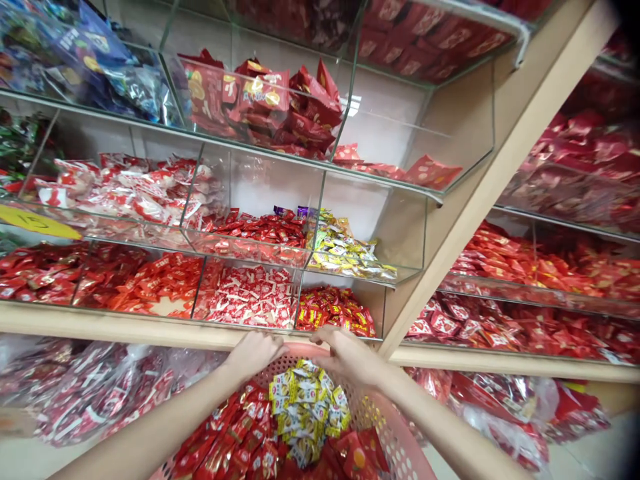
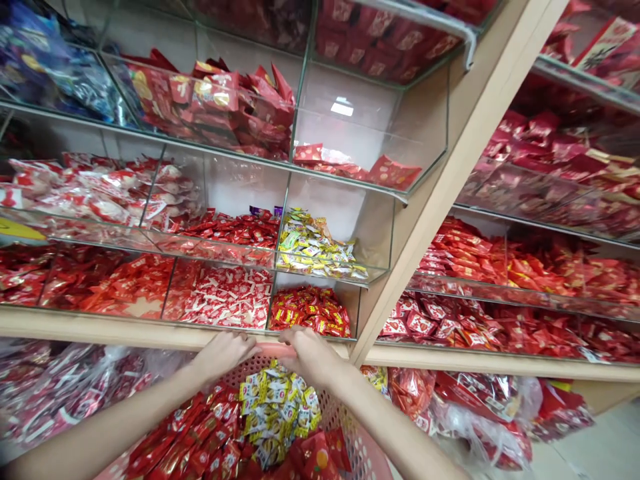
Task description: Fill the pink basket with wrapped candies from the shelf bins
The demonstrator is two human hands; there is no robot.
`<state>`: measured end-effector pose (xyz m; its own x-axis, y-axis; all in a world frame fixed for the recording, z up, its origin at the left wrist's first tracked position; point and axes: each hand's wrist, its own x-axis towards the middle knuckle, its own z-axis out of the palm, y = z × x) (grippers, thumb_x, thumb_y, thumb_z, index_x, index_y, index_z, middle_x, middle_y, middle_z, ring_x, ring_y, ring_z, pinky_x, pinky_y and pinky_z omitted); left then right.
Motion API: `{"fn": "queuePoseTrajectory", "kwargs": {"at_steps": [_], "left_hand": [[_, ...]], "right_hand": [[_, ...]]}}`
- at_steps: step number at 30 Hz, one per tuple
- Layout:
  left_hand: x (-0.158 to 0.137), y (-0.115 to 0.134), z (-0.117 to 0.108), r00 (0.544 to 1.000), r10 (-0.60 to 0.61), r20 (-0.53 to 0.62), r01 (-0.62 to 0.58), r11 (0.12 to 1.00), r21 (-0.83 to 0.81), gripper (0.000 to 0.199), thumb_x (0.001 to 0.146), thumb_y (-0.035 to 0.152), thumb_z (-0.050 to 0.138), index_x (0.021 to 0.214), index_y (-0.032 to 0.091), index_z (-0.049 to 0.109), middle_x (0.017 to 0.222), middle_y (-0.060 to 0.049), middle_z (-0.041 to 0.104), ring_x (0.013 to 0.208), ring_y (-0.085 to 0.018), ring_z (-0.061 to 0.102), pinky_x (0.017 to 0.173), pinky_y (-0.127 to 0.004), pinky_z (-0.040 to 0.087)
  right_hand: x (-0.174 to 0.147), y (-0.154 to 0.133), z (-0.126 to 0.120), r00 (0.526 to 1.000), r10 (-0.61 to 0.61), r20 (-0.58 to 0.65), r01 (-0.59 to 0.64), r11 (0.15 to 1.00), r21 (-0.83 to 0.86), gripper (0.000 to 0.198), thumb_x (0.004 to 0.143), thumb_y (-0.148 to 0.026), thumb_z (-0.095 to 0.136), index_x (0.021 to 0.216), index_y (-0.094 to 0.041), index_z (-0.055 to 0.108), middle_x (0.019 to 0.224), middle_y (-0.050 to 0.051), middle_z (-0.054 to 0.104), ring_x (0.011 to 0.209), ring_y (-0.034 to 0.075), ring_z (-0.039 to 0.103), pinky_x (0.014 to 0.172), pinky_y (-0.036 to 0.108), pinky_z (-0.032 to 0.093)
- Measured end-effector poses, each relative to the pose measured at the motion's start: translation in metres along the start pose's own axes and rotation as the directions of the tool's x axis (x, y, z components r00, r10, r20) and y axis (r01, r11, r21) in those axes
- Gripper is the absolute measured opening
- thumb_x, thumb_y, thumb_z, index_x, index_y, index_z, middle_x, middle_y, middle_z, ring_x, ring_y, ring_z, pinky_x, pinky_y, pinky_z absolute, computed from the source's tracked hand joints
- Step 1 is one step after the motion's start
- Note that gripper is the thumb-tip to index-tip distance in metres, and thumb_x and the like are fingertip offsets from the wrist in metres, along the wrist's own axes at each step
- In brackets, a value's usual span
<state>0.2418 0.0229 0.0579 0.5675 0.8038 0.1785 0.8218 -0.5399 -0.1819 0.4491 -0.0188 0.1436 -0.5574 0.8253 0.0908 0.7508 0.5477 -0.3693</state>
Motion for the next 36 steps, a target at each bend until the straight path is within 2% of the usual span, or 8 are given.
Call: {"fn": "queuePoseTrajectory", "kwargs": {"at_steps": [3,6,10,14,22,27,31,36], "left_hand": [[0.0,0.0,0.001,1.0,-0.004,-0.001,0.004,1.0,0.01,0.042,0.089,0.038,0.027,0.09,0.013,0.061,0.074,-0.013,0.065,0.07,-0.025,0.061,0.058,-0.03,0.042],[-0.001,-0.001,0.004,1.0,-0.009,-0.014,0.009,1.0,0.01,0.042,0.09,0.037,0.027,0.091,0.013,0.061,0.073,-0.014,0.064,0.068,-0.025,0.061,0.058,-0.031,0.042],[0.0,-0.003,0.009,1.0,-0.014,-0.023,0.013,1.0,-0.022,0.04,0.089,0.036,0.028,0.09,0.013,0.061,0.073,-0.013,0.065,0.068,-0.024,0.062,0.059,-0.031,0.044],[0.001,-0.003,0.009,0.999,-0.016,-0.032,0.015,1.0,-0.022,0.038,0.09,0.034,0.029,0.088,0.014,0.061,0.074,-0.012,0.066,0.068,-0.026,0.062,0.059,-0.034,0.046],[0.0,-0.002,0.006,1.0,-0.028,-0.01,0.028,0.999,-0.026,0.038,0.089,0.033,0.03,0.092,0.013,0.062,0.077,-0.014,0.066,0.07,-0.026,0.063,0.06,-0.034,0.047],[0.001,-0.002,0.005,1.0,-0.028,-0.011,0.028,0.999,-0.016,0.039,0.089,0.033,0.03,0.093,0.013,0.062,0.076,-0.014,0.066,0.068,-0.027,0.063,0.059,-0.036,0.047],[0.001,0.0,0.001,0.999,-0.045,-0.002,0.045,0.998,-0.048,0.04,0.089,0.034,0.028,0.088,0.013,0.062,0.075,-0.013,0.066,0.068,-0.027,0.063,0.059,-0.034,0.046],[0.001,-0.001,0.001,0.999,-0.044,-0.009,0.043,0.997,-0.059,0.04,0.089,0.033,0.028,0.088,0.013,0.063,0.075,-0.013,0.067,0.069,-0.027,0.063,0.059,-0.034,0.046]], "right_hand": [[0.003,-0.027,-0.062,0.99,-0.074,-0.121,0.087,0.99,0.107,0.023,0.081,-0.033,0.049,0.09,-0.017,0.062,0.084,0.004,0.063,0.07,0.012,0.053,0.063,0.024,0.039],[0.02,-0.03,-0.119,0.956,-0.073,-0.285,0.126,0.977,0.173,0.028,0.082,-0.036,0.045,0.089,-0.014,0.061,0.076,0.003,0.062,0.061,0.01,0.051,0.057,0.023,0.039],[0.058,0.004,-0.156,0.924,-0.064,-0.377,0.043,0.997,-0.066,0.019,0.073,-0.024,0.055,0.088,-0.013,0.061,0.078,0.003,0.062,0.065,0.01,0.051,0.061,0.022,0.039],[0.091,0.031,-0.158,0.958,-0.032,-0.286,-0.068,0.941,-0.333,0.02,0.068,-0.013,0.055,0.086,-0.014,0.063,0.084,0.006,0.063,0.074,0.014,0.053,0.067,0.023,0.038],[0.113,0.038,-0.15,0.97,0.084,-0.226,-0.18,0.877,-0.446,0.015,0.073,-0.018,0.05,0.07,-0.014,0.064,0.072,0.007,0.062,0.067,0.015,0.053,0.061,0.023,0.035],[0.103,0.047,-0.153,0.968,-0.04,-0.248,-0.059,0.923,-0.38,0.013,0.071,-0.013,0.052,0.076,-0.013,0.063,0.078,0.006,0.062,0.07,0.013,0.052,0.065,0.022,0.036],[0.096,0.051,-0.153,0.966,-0.023,-0.257,-0.034,0.975,-0.217,0.013,0.07,-0.012,0.052,0.08,-0.012,0.061,0.08,0.004,0.061,0.07,0.011,0.051,0.067,0.021,0.038],[0.097,0.053,-0.153,0.986,0.038,-0.164,-0.048,0.997,-0.058,0.043,0.06,-0.007,0.055,0.103,-0.01,0.055,0.087,0.003,0.058,0.069,0.01,0.048,0.063,0.019,0.038]]}}
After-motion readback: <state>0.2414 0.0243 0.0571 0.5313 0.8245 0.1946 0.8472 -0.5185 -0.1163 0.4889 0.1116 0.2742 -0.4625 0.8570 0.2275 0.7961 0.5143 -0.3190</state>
